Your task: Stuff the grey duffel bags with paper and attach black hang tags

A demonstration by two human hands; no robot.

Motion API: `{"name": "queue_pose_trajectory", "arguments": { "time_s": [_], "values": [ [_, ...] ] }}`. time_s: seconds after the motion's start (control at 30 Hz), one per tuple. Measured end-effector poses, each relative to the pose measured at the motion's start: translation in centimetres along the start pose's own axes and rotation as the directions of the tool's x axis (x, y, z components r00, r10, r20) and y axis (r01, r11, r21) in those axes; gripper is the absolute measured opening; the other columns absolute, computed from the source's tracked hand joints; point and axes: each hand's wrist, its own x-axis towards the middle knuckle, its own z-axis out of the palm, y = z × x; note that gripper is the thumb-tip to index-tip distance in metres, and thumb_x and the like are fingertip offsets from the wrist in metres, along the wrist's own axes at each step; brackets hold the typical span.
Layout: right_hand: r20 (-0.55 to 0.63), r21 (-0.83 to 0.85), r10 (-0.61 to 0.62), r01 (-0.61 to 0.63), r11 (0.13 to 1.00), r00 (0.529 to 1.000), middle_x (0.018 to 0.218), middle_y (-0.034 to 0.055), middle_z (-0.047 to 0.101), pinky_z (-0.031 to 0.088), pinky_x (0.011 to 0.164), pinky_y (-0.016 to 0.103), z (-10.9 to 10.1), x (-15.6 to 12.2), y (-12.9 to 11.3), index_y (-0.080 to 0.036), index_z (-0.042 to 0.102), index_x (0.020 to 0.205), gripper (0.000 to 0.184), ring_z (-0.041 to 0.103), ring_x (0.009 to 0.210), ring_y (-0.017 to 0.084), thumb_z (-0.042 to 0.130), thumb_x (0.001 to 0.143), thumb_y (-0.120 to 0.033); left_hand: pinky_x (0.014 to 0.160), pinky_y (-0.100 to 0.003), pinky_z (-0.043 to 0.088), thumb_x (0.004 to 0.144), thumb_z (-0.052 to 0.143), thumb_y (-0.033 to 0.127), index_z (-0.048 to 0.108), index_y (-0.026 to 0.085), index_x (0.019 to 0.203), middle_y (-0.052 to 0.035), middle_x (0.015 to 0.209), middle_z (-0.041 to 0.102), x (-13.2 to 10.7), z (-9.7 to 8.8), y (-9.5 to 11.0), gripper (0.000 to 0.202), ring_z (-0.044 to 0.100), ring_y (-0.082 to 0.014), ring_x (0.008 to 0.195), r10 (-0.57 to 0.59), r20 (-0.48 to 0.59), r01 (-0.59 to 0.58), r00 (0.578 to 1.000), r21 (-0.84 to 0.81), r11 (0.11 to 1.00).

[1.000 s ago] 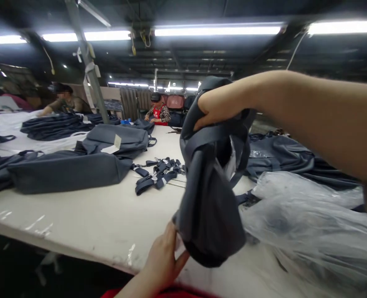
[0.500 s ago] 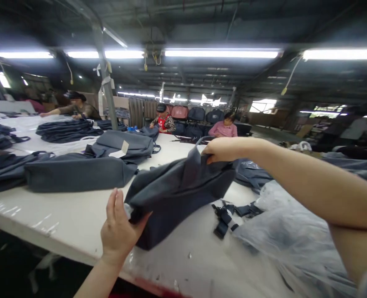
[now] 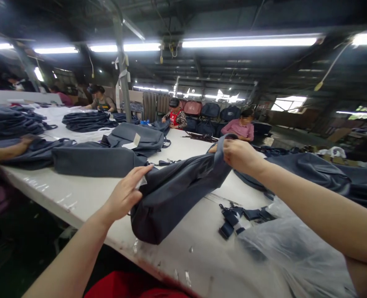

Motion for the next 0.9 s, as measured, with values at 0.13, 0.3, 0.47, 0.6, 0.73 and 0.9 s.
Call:
{"name": "queue_pose_trajectory", "arguments": {
  "time_s": [0.13,0.3,0.47,0.6,0.73,0.9],
  "values": [
    [0.005,-0.028,0.037,-0.037,0.999,0.999,0.094,0.0093,0.071,0.048,0.078,0.034,0.4,-1.4,-0.9,-0.023,0.072,0.097,0.022,0.065,0.091,0.024,0.053,0.088,-0.019,0.090,-0.033,0.046,0.089,0.041,0.060,0.065,0.021,0.115,-0.0066,0.109,0.067,2.5,0.7,0.0,0.052,0.060,-0.0252,0.101,-0.043,0.134,0.038,0.990,0.043,0.998],
    [-0.082,-0.017,-0.061,0.060,0.998,0.995,0.093,0.0096,0.071,0.051,0.080,0.035,0.9,-4.5,-3.2,-0.021,0.070,0.101,0.021,0.065,0.085,0.021,0.051,0.092,-0.024,0.057,-0.025,0.042,0.089,0.036,0.060,0.061,0.017,0.066,0.0003,0.057,0.057,2.9,2.9,-1.3,0.055,0.054,-0.0167,0.058,-0.378,0.100,0.391,0.920,-0.243,0.888],
    [-0.260,-0.071,-0.374,0.369,0.927,0.890,0.083,0.0032,0.070,0.053,0.073,0.031,-1.9,-9.0,-6.7,-0.027,0.068,0.097,0.013,0.066,0.078,0.017,0.057,0.090,-0.029,0.060,-0.025,0.041,0.086,0.039,0.064,0.058,0.019,0.058,0.0006,0.055,0.058,2.1,3.3,-1.8,0.056,0.055,-0.0179,0.061,-0.377,0.036,0.378,0.925,-0.154,0.913],
    [-0.521,0.113,0.060,-0.002,0.994,0.852,0.099,0.0061,0.070,0.054,0.082,0.037,-4.4,-10.1,-5.6,-0.026,0.065,0.106,0.022,0.066,0.093,0.022,0.050,0.090,-0.029,0.060,-0.025,0.042,0.085,0.036,0.067,0.060,0.021,0.057,0.0001,0.058,0.061,2.1,3.4,-1.8,0.059,0.057,-0.0191,0.062,-0.354,0.069,0.360,0.933,-0.126,0.924],
    [-0.061,0.536,0.351,-0.266,0.801,0.934,0.106,0.0080,0.069,0.052,0.089,0.039,-3.9,-10.1,-1.0,-0.020,0.068,0.103,0.030,0.065,0.100,0.022,0.041,0.092,-0.027,0.056,-0.025,0.043,0.081,0.037,0.071,0.062,0.022,0.059,-0.0001,0.059,0.063,2.1,3.6,-2.1,0.060,0.059,-0.0204,0.063,-0.399,0.063,0.403,0.915,-0.084,0.911],
    [0.129,0.451,0.223,-0.258,0.854,0.966,0.139,0.0109,0.051,0.038,0.108,0.046,0.9,-11.5,1.7,-0.025,0.056,0.130,0.063,0.046,0.129,0.028,0.076,0.071,-0.029,0.057,-0.025,0.046,0.079,0.040,0.070,0.065,0.022,0.059,-0.0001,0.058,0.065,2.8,3.1,-3.5,0.057,0.061,-0.0212,0.061,-0.402,0.024,0.403,0.915,-0.031,0.915]
  ]
}}
